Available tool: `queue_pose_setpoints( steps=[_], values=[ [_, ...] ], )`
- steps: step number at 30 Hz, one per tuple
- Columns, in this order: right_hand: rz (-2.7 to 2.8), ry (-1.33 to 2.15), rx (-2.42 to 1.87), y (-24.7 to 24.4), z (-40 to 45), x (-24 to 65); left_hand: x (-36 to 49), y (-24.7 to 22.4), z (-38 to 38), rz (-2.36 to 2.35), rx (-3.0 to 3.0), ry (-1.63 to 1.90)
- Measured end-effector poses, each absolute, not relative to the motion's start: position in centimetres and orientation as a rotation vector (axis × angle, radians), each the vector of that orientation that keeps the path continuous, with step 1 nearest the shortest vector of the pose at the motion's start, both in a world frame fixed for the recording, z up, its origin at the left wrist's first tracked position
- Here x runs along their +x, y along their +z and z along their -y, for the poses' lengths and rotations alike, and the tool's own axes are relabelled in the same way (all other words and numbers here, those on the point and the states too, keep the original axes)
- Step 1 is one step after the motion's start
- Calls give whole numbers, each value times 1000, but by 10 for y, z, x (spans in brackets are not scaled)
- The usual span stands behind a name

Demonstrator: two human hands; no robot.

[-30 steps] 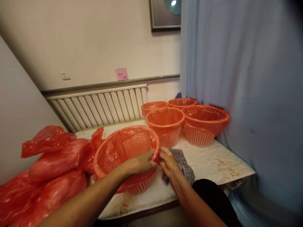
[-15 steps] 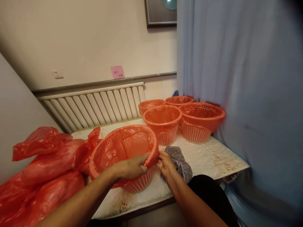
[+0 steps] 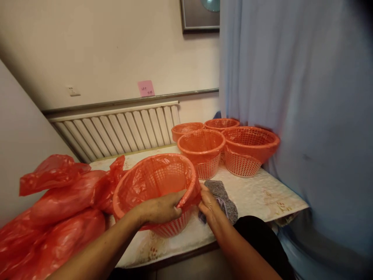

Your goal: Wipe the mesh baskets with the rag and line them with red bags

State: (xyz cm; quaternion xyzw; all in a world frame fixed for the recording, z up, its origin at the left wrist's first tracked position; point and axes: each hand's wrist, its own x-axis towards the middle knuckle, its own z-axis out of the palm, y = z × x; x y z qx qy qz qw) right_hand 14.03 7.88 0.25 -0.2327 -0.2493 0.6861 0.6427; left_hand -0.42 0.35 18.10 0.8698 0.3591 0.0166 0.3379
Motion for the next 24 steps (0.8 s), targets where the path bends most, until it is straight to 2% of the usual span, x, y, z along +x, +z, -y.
queue_pose_setpoints(
  steps=[3,10,16,18,20,24],
  values=[
    [567,1567,-580,0,-79,139,-6,178,-3,-947,2271,41],
    [705,1485,-538,31,-60,154,-9,174,-3,-901,2287,59],
    [771,1461,-743,7,-65,155,-8,173,-2,-953,2310,47],
    [776,1288,-991,4,-68,162,-9,173,2,-1073,2364,57],
    [864,923,-1202,11,-65,170,-13,174,9,-1209,2460,142],
    [1237,152,-1138,47,-36,179,-29,175,33,-1310,2611,323]
  ],
)
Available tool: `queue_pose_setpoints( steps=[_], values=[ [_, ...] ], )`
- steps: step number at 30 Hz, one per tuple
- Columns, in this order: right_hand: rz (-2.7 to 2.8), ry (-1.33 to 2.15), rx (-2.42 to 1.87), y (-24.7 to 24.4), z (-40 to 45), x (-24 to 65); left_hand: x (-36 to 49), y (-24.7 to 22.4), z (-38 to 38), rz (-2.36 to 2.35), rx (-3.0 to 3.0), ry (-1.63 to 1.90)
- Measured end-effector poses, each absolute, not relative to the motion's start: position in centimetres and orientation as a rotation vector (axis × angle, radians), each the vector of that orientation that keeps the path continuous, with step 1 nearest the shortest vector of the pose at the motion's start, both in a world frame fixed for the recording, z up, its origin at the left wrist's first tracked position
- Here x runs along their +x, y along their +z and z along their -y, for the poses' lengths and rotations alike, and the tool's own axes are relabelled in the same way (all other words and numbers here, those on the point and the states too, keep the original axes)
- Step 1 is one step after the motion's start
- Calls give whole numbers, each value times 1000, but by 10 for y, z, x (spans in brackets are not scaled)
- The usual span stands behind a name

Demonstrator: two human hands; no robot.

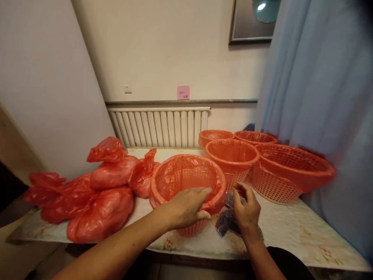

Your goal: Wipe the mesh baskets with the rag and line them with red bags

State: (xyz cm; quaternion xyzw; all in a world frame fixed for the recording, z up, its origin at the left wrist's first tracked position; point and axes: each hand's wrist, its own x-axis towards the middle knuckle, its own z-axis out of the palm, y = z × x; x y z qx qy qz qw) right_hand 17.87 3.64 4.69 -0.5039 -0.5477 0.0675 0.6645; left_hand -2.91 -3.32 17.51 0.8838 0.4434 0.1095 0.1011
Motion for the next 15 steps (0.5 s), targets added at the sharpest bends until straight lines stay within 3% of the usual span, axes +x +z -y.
queue_pose_setpoints(
  steps=[5,15],
  values=[
    [1816,-195,-768,74,5,156,-58,162,52,-1564,2683,170],
    [2051,-190,-799,68,3,145,-78,133,49,-1762,2857,276]
  ],
)
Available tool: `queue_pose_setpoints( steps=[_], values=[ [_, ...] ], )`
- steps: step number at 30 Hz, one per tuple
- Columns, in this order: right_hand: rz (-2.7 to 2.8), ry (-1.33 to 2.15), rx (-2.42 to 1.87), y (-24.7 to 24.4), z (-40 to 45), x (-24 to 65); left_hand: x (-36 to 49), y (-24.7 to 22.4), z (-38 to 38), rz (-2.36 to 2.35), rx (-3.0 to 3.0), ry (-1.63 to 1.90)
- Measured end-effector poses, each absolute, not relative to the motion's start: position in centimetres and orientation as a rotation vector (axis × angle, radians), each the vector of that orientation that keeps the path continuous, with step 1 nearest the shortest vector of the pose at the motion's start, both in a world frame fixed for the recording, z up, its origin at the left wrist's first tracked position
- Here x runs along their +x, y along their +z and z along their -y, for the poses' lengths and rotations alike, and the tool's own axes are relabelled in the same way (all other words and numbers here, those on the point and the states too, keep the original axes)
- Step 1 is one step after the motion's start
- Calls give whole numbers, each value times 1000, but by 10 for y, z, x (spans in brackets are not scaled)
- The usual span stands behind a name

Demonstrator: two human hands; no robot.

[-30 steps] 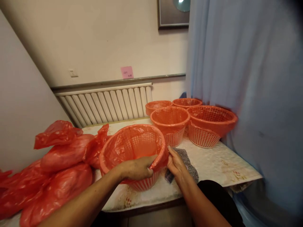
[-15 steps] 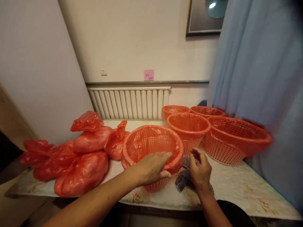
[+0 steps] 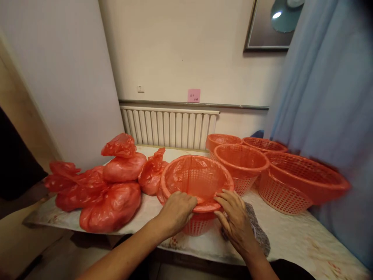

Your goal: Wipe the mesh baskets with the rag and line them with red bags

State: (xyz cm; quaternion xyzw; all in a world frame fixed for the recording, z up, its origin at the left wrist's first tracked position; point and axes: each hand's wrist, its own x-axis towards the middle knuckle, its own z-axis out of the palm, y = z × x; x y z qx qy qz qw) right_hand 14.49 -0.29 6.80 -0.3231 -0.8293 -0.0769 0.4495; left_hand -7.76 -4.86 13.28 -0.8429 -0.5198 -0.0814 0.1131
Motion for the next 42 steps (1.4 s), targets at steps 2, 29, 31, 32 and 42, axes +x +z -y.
queue_pose_setpoints(
  steps=[2,29,31,32,42],
  values=[
    [2067,-167,-826,69,4,145,-76,134,49,1521,-2469,-242],
    [1875,-28,-1980,-100,-41,205,-101,127,50,1526,-2420,-300],
    [1871,-45,-1971,-100,-37,196,-108,122,47,1521,-2390,-321],
    [1872,-51,-1965,-100,-35,192,-112,120,44,1515,-2372,-334],
    [1858,-4,-1951,-97,-20,166,-138,137,28,1386,-2230,-429]
  ],
)
